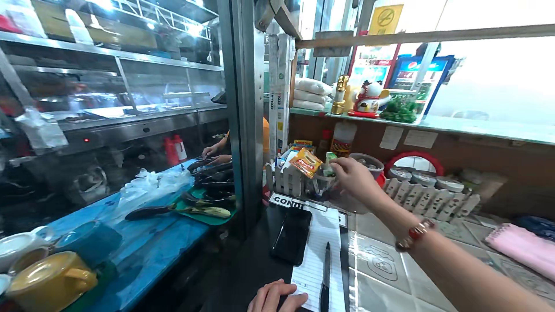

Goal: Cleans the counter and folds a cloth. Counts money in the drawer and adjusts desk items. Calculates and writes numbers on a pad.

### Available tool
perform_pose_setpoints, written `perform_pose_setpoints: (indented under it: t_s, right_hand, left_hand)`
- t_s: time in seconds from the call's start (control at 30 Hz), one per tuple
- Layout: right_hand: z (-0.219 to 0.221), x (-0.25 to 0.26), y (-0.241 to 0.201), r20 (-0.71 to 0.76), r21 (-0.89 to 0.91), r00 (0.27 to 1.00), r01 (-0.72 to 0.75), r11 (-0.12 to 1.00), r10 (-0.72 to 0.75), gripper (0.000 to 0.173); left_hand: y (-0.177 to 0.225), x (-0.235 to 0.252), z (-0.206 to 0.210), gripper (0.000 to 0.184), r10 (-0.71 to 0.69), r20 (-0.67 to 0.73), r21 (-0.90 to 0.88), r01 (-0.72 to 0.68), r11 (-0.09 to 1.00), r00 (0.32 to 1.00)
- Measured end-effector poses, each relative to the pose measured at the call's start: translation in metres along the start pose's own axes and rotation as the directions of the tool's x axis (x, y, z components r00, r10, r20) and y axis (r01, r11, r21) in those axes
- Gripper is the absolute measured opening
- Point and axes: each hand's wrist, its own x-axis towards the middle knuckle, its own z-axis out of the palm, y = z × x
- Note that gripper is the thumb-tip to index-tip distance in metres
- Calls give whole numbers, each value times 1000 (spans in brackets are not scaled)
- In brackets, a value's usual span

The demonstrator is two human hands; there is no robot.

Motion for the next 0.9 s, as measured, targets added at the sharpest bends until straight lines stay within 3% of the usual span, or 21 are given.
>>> perform_pose_setpoints:
  t_s: [0.07, 0.2, 0.4, 0.53, 0.6, 0.7, 0.73, 0.83, 0.9]
  right_hand:
    - [-20, -31, -14, -8, 124, 1000, 5, 992, -4, 34]
    - [-38, -90, -18, 80, 405, 990, -142, 903, 120, 25]
    - [-30, -151, -5, 151, 668, 960, -275, 691, 236, 22]
    - [-24, -176, -8, 154, 715, 960, -270, 645, 232, 23]
    - [-20, -190, -12, 171, 697, 965, -260, 668, 196, 23]
    - [-17, -209, -20, 177, 636, 978, -199, 746, 109, 24]
    - [-16, -214, -21, 172, 627, 982, -171, 760, 80, 28]
    - [-9, -224, -26, 253, 639, 965, -214, 738, 61, 64]
    - [1, -228, -26, 313, 674, 949, -249, 695, 37, 57]
  left_hand:
    - [2, 3, -3, 43, -2, 30, 25, 1, 1000, 1000]
    - [19, 8, -1, 55, 35, 69, 138, -44, 989, 997]
    - [43, 7, 5, 59, 112, 169, 51, -123, 991, 979]
    - [59, 3, -1, 38, 35, 63, -247, -19, 969, 997]
    - [65, 2, -5, 47, -34, -8, -424, 27, 905, 999]
    - [68, -6, -10, 29, -62, -56, -418, 33, 908, 997]
    - [69, -10, -11, 27, -63, -54, -415, 35, 909, 997]
    - [71, -20, -18, 27, -47, 32, -555, 57, 830, 998]
    - [72, -24, -22, 29, -32, 95, -638, 86, 765, 995]
